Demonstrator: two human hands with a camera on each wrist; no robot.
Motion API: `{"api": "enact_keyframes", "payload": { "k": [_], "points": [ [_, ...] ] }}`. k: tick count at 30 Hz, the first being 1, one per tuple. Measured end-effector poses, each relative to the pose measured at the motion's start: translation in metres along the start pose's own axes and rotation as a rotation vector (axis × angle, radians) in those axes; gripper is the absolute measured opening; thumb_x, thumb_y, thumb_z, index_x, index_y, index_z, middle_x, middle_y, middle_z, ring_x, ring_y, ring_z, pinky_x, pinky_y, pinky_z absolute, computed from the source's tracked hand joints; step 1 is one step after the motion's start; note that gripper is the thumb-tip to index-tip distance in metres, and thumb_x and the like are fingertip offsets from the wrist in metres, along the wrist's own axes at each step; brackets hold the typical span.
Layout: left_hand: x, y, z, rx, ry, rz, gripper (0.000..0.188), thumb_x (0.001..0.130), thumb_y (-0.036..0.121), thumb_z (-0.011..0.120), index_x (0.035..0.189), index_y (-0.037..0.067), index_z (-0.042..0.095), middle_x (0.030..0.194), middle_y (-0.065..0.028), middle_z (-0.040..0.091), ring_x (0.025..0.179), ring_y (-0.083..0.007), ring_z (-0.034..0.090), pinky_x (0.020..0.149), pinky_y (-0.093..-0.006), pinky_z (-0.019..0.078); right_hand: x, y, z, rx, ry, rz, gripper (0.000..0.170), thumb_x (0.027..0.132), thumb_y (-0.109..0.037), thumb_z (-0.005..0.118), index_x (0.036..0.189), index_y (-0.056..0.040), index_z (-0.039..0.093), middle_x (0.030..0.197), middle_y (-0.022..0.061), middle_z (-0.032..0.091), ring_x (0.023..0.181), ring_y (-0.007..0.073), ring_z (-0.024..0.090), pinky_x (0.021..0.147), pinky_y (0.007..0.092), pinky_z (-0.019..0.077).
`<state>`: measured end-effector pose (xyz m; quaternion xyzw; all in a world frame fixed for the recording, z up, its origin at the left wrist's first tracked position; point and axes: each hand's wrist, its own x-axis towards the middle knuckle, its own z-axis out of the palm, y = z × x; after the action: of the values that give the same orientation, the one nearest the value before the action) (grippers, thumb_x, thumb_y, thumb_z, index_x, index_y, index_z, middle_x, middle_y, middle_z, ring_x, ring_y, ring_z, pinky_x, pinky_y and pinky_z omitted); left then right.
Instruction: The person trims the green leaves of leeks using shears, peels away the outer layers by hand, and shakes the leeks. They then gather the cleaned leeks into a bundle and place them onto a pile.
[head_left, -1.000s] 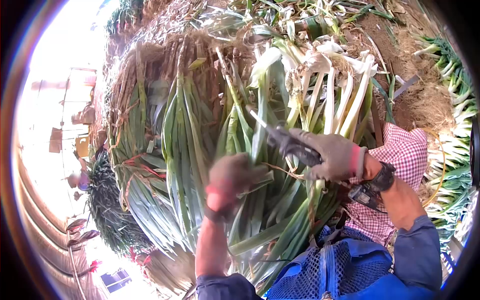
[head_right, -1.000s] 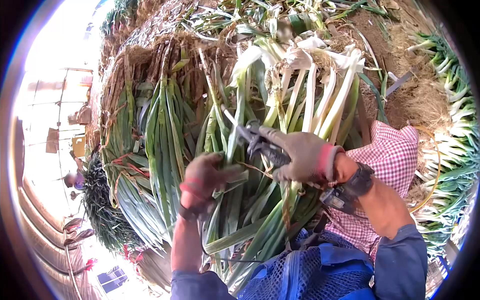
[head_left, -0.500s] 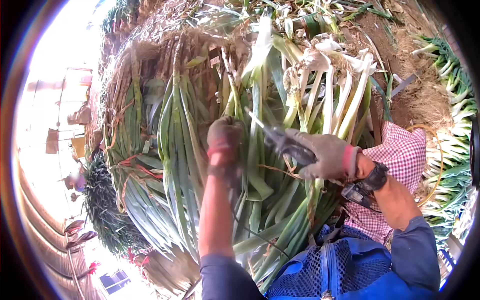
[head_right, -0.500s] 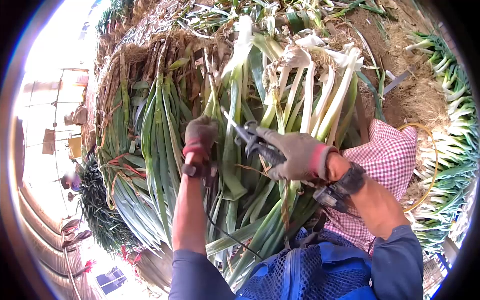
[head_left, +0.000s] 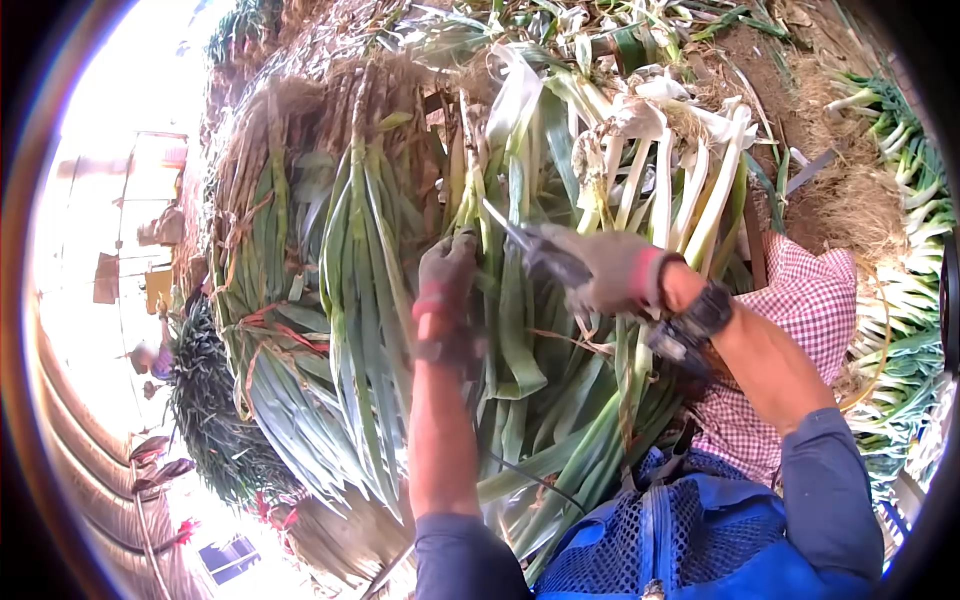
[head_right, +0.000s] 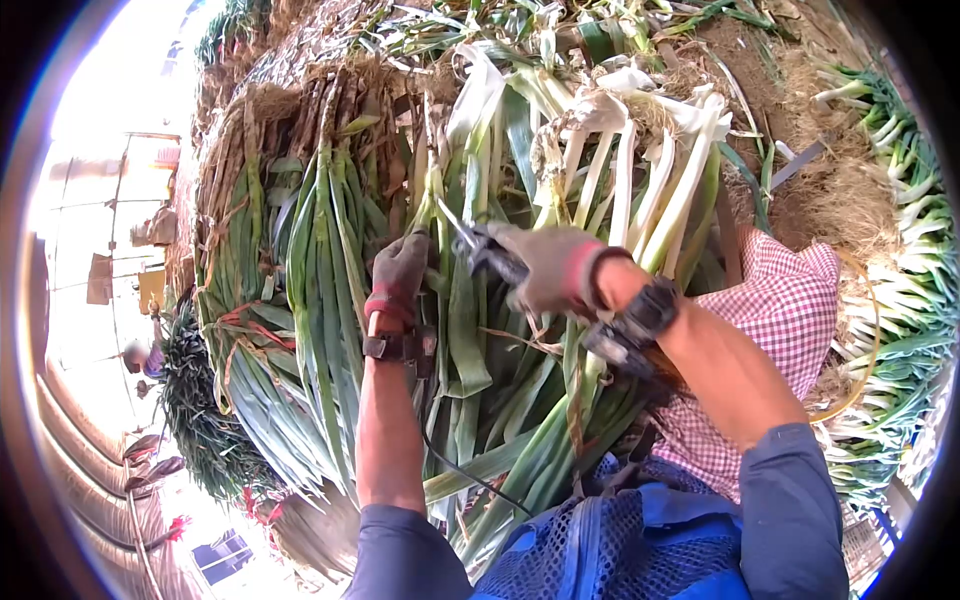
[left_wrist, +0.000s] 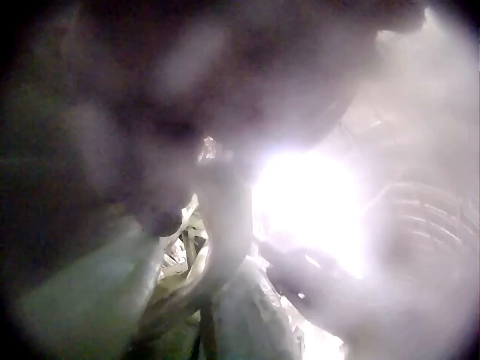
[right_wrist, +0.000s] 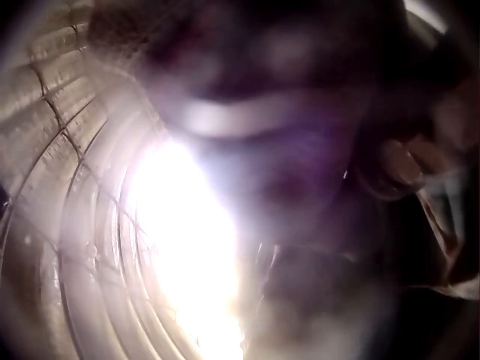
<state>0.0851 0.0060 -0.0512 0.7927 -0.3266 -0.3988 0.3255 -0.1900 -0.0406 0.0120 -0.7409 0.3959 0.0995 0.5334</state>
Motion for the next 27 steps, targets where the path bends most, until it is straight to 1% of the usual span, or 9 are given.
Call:
{"api": "enact_keyframes", "payload": {
  "k": [2, 4, 6, 8, 9, 13, 18, 21, 27],
  "points": [
    [-0.006, 0.002, 0.002, -0.017, 0.007, -0.019, 0.039, 0.100, 0.038, 0.073, 0.095, -0.001, 0.077, 0.079, 0.0006, 0.069, 0.068, -0.0095, 0.060, 0.061, -0.0276, 0.0461, 0.020, -0.004, -0.011, 0.001, 0.095, 0.008, 0.091, 0.090, -0.013, 0.073, 0.169, -0.0120, 0.028, 0.107, 0.0192, 0.072, 0.075, 0.0218, 0.067, 0.068, 0.0353, 0.0579],
    [-0.010, -0.006, 0.008, -0.040, -0.038, 0.044, 0.048, 0.100, 0.047, 0.071, 0.099, -0.001, 0.077, 0.074, 0.0024, 0.063, 0.067, -0.0081, 0.058, 0.062, -0.0292, 0.0499, 0.045, -0.008, -0.025, -0.110, 0.158, -0.031, 0.090, 0.088, -0.015, 0.073, 0.168, -0.0110, 0.032, 0.108, 0.0188, 0.072, 0.081, 0.0250, 0.070, 0.071, 0.0385, 0.0591],
    [-0.019, -0.002, 0.012, 0.150, -0.046, 0.017, 0.045, 0.099, 0.047, 0.074, 0.105, 0.003, 0.077, 0.076, -0.0011, 0.070, 0.068, -0.0108, 0.063, 0.066, -0.0312, 0.0525, 0.070, -0.009, -0.032, -0.043, 0.177, 0.028, 0.086, 0.085, -0.016, 0.071, 0.164, -0.0106, 0.039, 0.109, 0.0193, 0.074, 0.092, 0.0296, 0.074, 0.079, 0.0419, 0.0600],
    [-0.031, -0.006, 0.025, 0.437, 0.029, 0.205, 0.037, 0.100, 0.040, 0.075, 0.108, 0.004, 0.078, 0.089, -0.0045, 0.080, 0.078, -0.0130, 0.072, 0.073, -0.0295, 0.0549, 0.085, -0.014, -0.045, -0.082, 0.194, 0.003, 0.090, 0.081, -0.023, 0.076, 0.164, -0.0130, 0.041, 0.107, 0.0240, 0.075, 0.096, 0.0342, 0.075, 0.087, 0.0439, 0.0598],
    [-0.030, -0.005, 0.025, 0.621, 0.038, 0.229, 0.036, 0.098, 0.041, 0.075, 0.114, 0.008, 0.077, 0.101, -0.0122, 0.081, 0.091, -0.0228, 0.078, 0.083, -0.0357, 0.0568, 0.095, -0.014, -0.046, -0.113, 0.221, 0.000, 0.088, 0.082, -0.022, 0.075, 0.163, -0.0120, 0.042, 0.108, 0.0246, 0.075, 0.097, 0.0354, 0.075, 0.087, 0.0441, 0.0597],
    [-0.033, 0.016, 0.031, 0.864, -0.035, 0.092, 0.039, 0.093, 0.044, 0.073, 0.122, 0.019, 0.075, 0.108, -0.0180, 0.078, 0.105, -0.0384, 0.073, 0.089, -0.0469, 0.0557, 0.124, -0.023, -0.059, -0.125, 0.312, 0.030, 0.084, 0.083, -0.022, 0.075, 0.161, -0.0090, 0.044, 0.110, 0.0254, 0.075, 0.101, 0.0385, 0.074, 0.090, 0.0466, 0.0582],
    [-0.028, 0.016, 0.034, 0.993, -0.024, 0.110, 0.037, 0.089, 0.036, 0.071, 0.123, 0.021, 0.075, 0.107, -0.0179, 0.078, 0.105, -0.0409, 0.073, 0.087, -0.0491, 0.0558, 0.139, -0.016, -0.056, -0.203, 0.405, 0.036, 0.076, 0.085, -0.020, 0.075, 0.154, -0.0075, 0.049, 0.109, 0.0242, 0.075, 0.098, 0.0370, 0.075, 0.087, 0.0468, 0.0591],
    [-0.031, 0.011, 0.037, 0.992, -0.022, 0.131, 0.036, 0.088, 0.033, 0.069, 0.122, 0.021, 0.075, 0.105, -0.0179, 0.078, 0.103, -0.0422, 0.073, 0.086, -0.0505, 0.0558, 0.117, -0.012, -0.048, -0.013, 0.287, 0.078, 0.062, 0.082, -0.016, 0.076, 0.140, -0.0078, 0.056, 0.108, 0.0228, 0.075, 0.093, 0.0370, 0.075, 0.085, 0.0463, 0.0592],
    [-0.047, 0.002, 0.034, 1.026, -0.037, 0.189, 0.032, 0.088, 0.036, 0.071, 0.115, 0.018, 0.075, 0.099, -0.0168, 0.078, 0.098, -0.0422, 0.073, 0.083, -0.0507, 0.0559, 0.067, 0.008, -0.012, -0.075, 0.287, 0.011, 0.103, 0.080, -0.031, 0.079, 0.169, -0.0151, 0.030, 0.116, 0.0257, 0.074, 0.107, 0.0401, 0.073, 0.096, 0.0452, 0.0564]
  ]
}}
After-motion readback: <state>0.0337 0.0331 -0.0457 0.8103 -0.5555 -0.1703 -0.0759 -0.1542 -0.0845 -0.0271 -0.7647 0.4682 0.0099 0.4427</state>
